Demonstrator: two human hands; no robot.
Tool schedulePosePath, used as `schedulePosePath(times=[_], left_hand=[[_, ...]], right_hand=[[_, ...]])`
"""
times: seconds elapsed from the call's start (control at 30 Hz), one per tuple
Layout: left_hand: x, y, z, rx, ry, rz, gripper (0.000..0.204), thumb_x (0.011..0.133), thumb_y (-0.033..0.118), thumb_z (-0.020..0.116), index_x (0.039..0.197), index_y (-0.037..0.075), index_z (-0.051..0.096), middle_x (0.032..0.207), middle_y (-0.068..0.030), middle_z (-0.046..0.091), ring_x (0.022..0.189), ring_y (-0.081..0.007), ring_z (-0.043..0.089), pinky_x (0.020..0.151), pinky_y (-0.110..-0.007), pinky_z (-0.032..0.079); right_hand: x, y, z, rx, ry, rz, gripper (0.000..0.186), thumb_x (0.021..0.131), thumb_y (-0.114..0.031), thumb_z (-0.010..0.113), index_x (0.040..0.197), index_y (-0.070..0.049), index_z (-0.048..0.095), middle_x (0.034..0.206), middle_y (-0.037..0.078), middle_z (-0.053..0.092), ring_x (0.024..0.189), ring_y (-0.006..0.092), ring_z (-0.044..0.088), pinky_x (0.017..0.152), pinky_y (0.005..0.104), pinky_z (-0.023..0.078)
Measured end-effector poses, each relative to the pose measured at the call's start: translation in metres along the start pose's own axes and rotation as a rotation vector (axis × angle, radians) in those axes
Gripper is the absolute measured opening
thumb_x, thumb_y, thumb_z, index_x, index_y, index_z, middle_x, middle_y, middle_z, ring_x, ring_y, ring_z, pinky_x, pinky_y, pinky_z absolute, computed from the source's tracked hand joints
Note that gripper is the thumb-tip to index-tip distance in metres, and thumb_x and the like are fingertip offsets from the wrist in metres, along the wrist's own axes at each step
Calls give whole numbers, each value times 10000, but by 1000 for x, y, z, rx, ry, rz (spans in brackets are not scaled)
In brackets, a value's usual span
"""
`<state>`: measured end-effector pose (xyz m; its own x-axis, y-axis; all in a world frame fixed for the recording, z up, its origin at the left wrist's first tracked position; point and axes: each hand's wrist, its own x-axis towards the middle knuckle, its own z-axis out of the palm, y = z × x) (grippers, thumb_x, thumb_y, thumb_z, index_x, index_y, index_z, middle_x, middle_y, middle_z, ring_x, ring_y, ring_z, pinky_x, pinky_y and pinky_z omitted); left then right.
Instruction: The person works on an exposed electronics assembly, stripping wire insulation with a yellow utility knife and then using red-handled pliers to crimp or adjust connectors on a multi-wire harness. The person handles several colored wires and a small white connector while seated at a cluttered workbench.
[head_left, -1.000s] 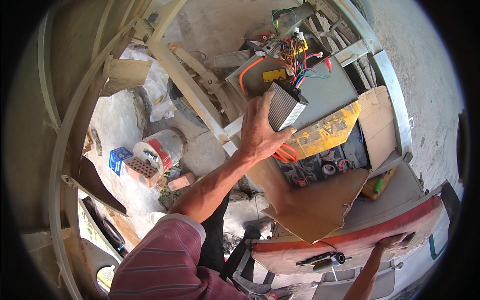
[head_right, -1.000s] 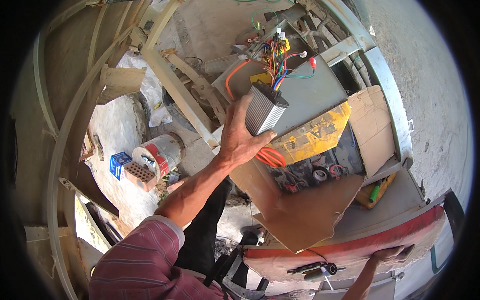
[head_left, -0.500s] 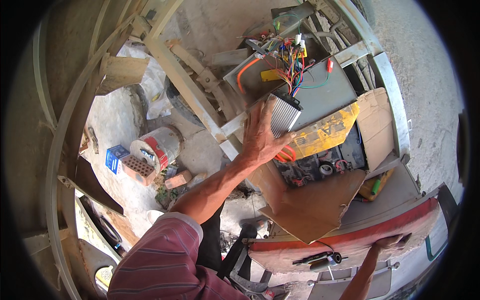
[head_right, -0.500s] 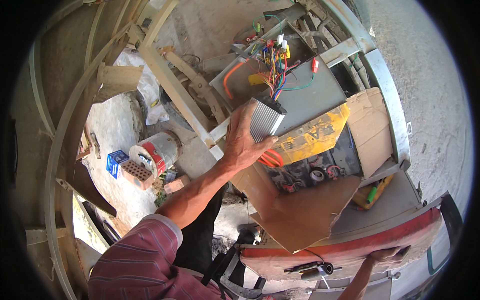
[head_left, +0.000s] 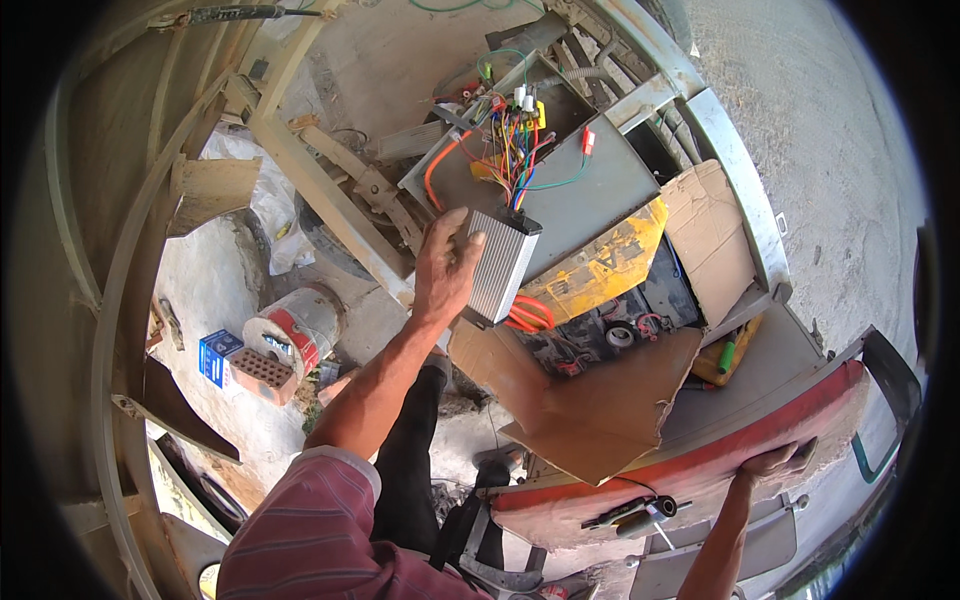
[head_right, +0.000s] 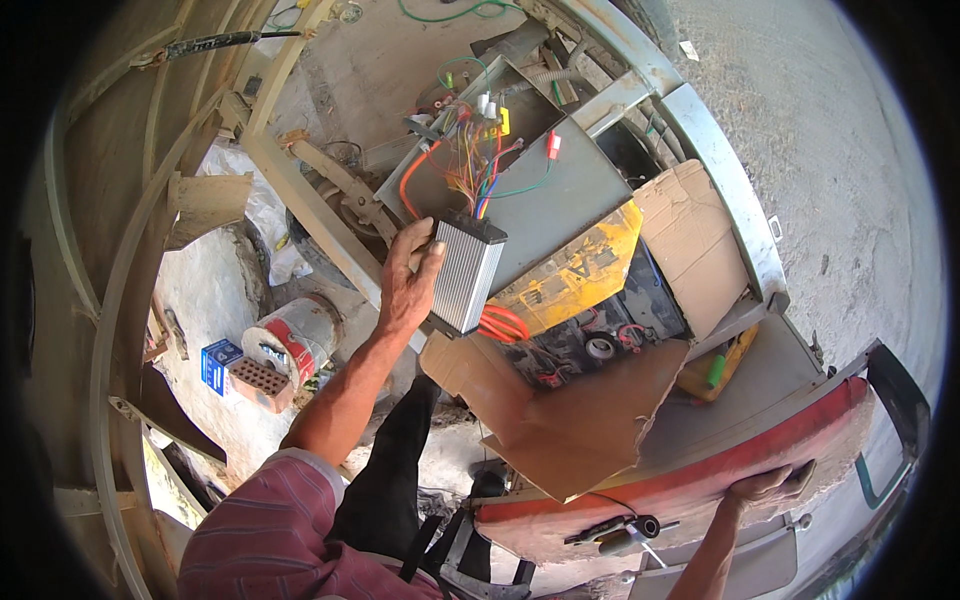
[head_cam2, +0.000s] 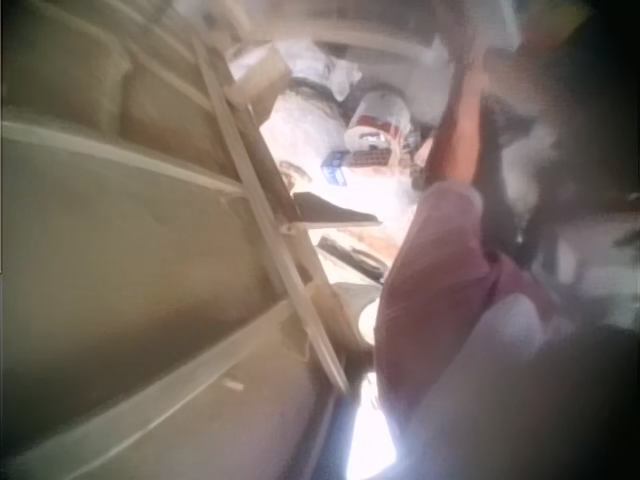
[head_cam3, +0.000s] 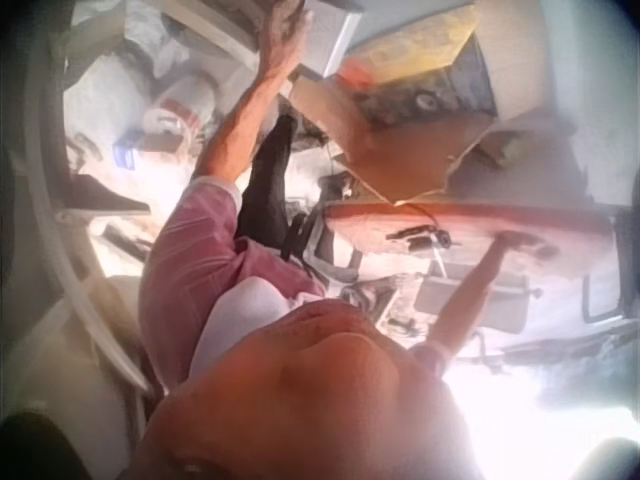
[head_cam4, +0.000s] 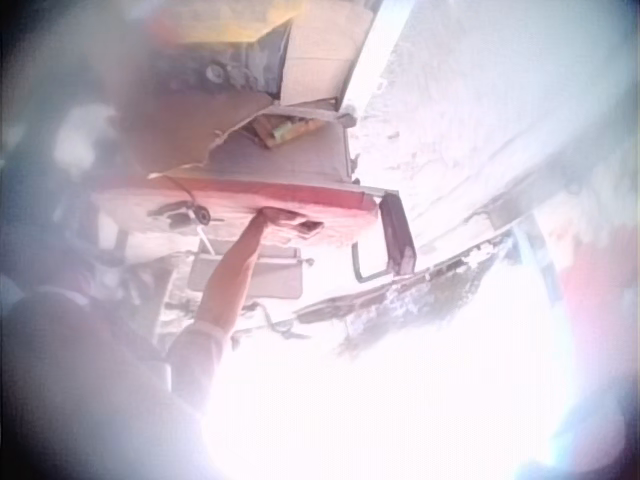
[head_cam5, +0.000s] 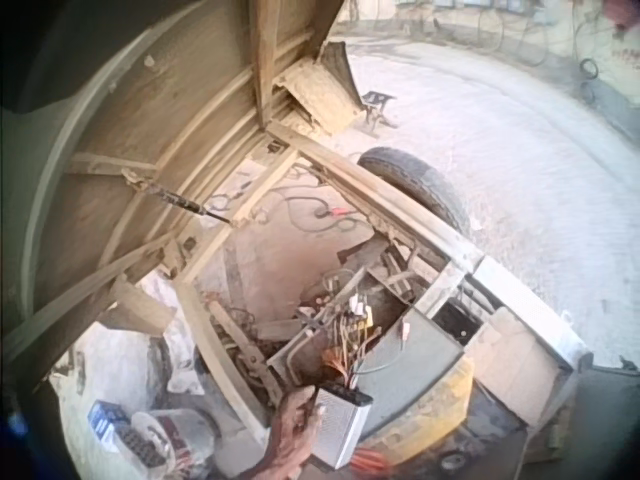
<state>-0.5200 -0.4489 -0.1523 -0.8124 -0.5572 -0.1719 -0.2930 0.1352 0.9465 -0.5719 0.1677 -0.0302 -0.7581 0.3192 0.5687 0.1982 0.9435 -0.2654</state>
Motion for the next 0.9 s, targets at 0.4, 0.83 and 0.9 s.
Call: schedulePosePath(times=[0.4, 0.83, 0.9], left_hand=[[124, -47, 5, 21, -313, -175, 268, 1041, 187, 654, 1250, 27, 706, 1126, -39, 731, 1033, -129, 641, 921, -299, 497], [148, -89, 6, 810, -327, 39, 425, 837, 131, 738, 1252, 115, 648, 1073, -219, 732, 1025, -455, 685, 827, -516, 537], [152, -96, 5, 735, -349, 3, 371, 868, 134, 711, 1231, 75, 665, 1089, -214, 734, 965, -383, 705, 824, -462, 536]], right_hand=[[-5, 3, 0, 64, -66, -5, 778, 1044, -552, 384, 1527, 57, 422, 1523, 289, 433, 1434, 430, 401, 1198, 553, 283], [-6, -13, -9, -61, -89, -23, 756, 1044, -523, 389, 1534, 52, 413, 1552, 231, 430, 1434, 380, 379, 1212, 504, 256], [-5, -16, -9, -67, -87, -34, 760, 1046, -524, 395, 1539, 54, 408, 1555, 233, 428, 1437, 378, 379, 1217, 496, 244]])
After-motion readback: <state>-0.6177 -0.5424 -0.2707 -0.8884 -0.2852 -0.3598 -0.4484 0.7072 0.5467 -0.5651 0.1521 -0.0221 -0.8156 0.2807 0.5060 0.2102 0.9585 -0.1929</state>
